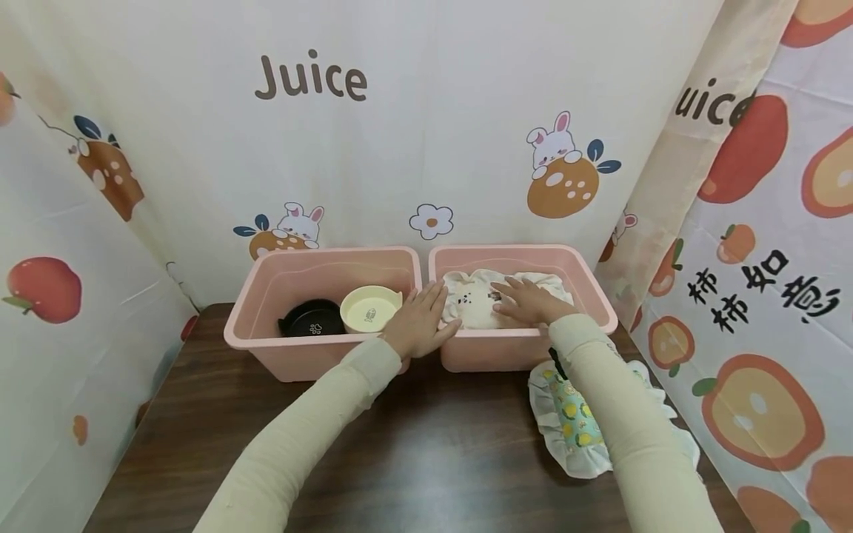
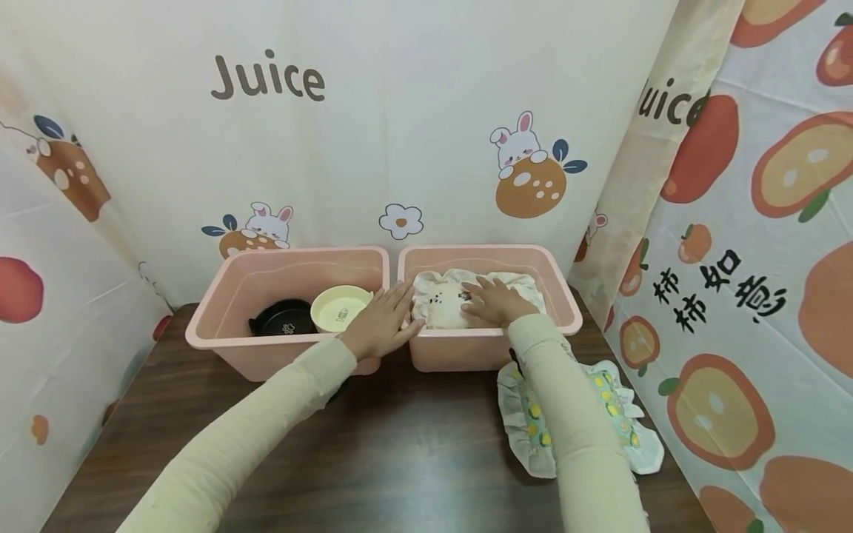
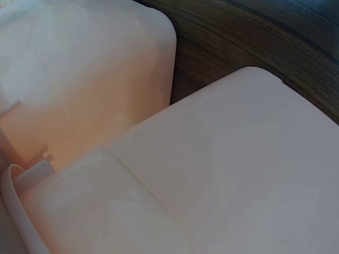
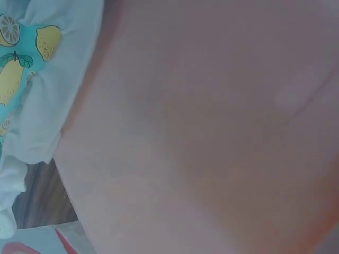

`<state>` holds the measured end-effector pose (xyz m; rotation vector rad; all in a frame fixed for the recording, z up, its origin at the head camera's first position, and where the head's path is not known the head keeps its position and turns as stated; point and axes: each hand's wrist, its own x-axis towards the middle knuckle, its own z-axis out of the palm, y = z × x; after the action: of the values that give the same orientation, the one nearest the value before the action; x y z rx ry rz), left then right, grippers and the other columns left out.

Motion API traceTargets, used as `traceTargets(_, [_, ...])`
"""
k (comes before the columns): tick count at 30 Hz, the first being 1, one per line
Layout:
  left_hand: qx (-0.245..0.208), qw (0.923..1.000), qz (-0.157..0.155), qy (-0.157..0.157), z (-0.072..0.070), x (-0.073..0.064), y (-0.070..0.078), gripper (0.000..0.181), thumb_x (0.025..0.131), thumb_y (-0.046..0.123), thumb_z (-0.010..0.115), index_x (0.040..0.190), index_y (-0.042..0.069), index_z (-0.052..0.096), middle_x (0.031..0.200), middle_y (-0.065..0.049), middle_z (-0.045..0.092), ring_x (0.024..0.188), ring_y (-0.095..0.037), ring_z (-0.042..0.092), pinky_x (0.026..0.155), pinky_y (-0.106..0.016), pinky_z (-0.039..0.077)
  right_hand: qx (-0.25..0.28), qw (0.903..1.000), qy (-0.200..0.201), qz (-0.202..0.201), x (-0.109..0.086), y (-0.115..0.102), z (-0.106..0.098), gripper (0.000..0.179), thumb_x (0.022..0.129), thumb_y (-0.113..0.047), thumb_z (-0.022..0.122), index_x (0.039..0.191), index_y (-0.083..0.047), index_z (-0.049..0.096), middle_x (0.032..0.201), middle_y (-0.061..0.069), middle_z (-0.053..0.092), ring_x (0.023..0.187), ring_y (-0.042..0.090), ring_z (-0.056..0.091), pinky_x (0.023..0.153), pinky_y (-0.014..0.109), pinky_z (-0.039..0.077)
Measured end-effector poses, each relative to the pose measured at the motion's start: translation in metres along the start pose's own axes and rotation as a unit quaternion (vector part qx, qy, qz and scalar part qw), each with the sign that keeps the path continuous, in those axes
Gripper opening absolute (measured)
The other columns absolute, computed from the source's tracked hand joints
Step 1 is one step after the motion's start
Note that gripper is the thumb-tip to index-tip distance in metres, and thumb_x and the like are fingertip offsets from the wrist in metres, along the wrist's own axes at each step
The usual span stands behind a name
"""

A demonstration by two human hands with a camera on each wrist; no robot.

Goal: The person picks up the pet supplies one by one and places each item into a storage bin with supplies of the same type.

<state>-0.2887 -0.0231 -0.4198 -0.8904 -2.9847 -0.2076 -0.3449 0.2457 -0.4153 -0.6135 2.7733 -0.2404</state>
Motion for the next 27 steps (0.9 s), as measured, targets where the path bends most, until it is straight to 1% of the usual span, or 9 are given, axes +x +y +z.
traceTargets(3, [0.000, 1.0000, -0.002, 0.000, -0.002, 0.000, 0.000, 0.077, 0.099, 0.057, 0.026, 0.152, 0.002, 0.018, 0.160, -0.011, 0.013, 0.147, -0.025, 0.012, 0.119, -0.043, 0.011, -0.002, 0.9992, 0.029, -0.028, -0.007, -0.004, -0.009, 0.062, 0.100, -0.040, 0.045, 0.151, -0.008, 0.028, 0.155, 0.027, 0.018, 0.139, 0.054, 0.013, 0.106, 0.070, 0.017])
traceTargets(8, [0.000, 1.0000, -0.003, 0.000, -0.004, 0.000, 0.000, 0.076, 0.099, 0.056, 0.026, 0.152, 0.002, 0.019, 0.160, -0.012, 0.013, 0.147, -0.025, 0.012, 0.119, -0.043, 0.010, -0.021, 0.9954, 0.075, -0.055, -0.023, -0.007, -0.023, 0.063, 0.099, -0.039, 0.050, 0.151, -0.009, 0.029, 0.156, 0.023, 0.020, 0.141, 0.047, 0.017, 0.109, 0.064, 0.018])
traceTargets(12, [-0.004, 1.0000, -0.001, 0.001, -0.003, 0.000, 0.001, 0.076, 0.099, 0.056, 0.027, 0.152, 0.001, 0.020, 0.160, -0.012, 0.014, 0.147, -0.026, 0.013, 0.118, -0.043, 0.011, -0.032, 0.9914, 0.098, -0.081, -0.045, -0.003, -0.028, 0.065, 0.099, -0.040, 0.050, 0.152, -0.010, 0.028, 0.157, 0.019, 0.019, 0.143, 0.042, 0.015, 0.113, 0.059, 0.013])
traceTargets(14, [-0.005, 1.0000, -0.002, -0.003, -0.002, 0.000, 0.001, 0.077, 0.099, 0.057, 0.026, 0.152, 0.002, 0.019, 0.160, -0.011, 0.012, 0.147, -0.025, 0.011, 0.119, -0.043, 0.011, -0.035, 0.9891, 0.104, -0.098, -0.058, 0.000, -0.028, 0.065, 0.099, -0.040, 0.050, 0.152, -0.010, 0.027, 0.158, 0.017, 0.018, 0.144, 0.040, 0.014, 0.113, 0.058, 0.013])
traceTargets(16, [-0.003, 1.0000, -0.004, -0.006, -0.001, 0.000, 0.001, 0.077, 0.099, 0.057, 0.025, 0.152, 0.003, 0.017, 0.161, -0.010, 0.011, 0.148, -0.025, 0.010, 0.119, -0.042, 0.010, -0.034, 0.9870, 0.111, -0.111, -0.072, 0.002, -0.028, 0.065, 0.098, -0.039, 0.052, 0.152, -0.010, 0.028, 0.159, 0.015, 0.017, 0.144, 0.040, 0.013, 0.112, 0.058, 0.017])
traceTargets(19, [0.000, 0.9999, -0.007, -0.009, 0.000, 0.000, 0.000, 0.077, 0.099, 0.058, 0.024, 0.153, 0.003, 0.016, 0.161, -0.009, 0.009, 0.148, -0.024, 0.009, 0.119, -0.041, 0.010, -0.027, 0.9863, 0.119, -0.111, -0.095, 0.005, -0.028, 0.066, 0.097, -0.040, 0.053, 0.152, -0.014, 0.028, 0.159, 0.014, 0.015, 0.145, 0.038, 0.011, 0.110, 0.061, 0.020])
traceTargets(22, [-0.003, 1.0000, -0.006, -0.003, 0.000, -0.001, 0.000, 0.077, 0.099, 0.057, 0.026, 0.152, 0.003, 0.019, 0.161, -0.009, 0.010, 0.148, -0.025, 0.010, 0.119, -0.042, 0.011, -0.022, 0.9854, 0.135, -0.101, -0.118, 0.008, -0.024, 0.065, 0.097, -0.040, 0.053, 0.152, -0.017, 0.028, 0.160, 0.013, 0.013, 0.146, 0.038, 0.009, 0.108, 0.065, 0.018])
traceTargets(24, [-0.003, 1.0000, -0.004, -0.001, 0.000, -0.001, 0.000, 0.076, 0.099, 0.057, 0.026, 0.152, 0.002, 0.019, 0.161, -0.010, 0.011, 0.147, -0.026, 0.011, 0.119, -0.042, 0.012, -0.014, 0.9831, 0.152, -0.101, -0.133, 0.011, -0.020, 0.065, 0.096, -0.037, 0.056, 0.152, -0.018, 0.029, 0.159, 0.013, 0.015, 0.145, 0.039, 0.010, 0.108, 0.066, 0.017])
traceTargets(27, [-0.005, 1.0000, -0.003, -0.001, -0.001, -0.002, 0.001, 0.076, 0.099, 0.056, 0.026, 0.152, 0.002, 0.020, 0.161, -0.010, 0.011, 0.147, -0.026, 0.011, 0.119, -0.042, 0.011, 0.007, 0.9810, 0.170, -0.092, -0.155, 0.017, -0.010, 0.067, 0.094, -0.033, 0.060, 0.152, -0.018, 0.030, 0.159, 0.014, 0.018, 0.145, 0.040, 0.007, 0.107, 0.067, 0.016])
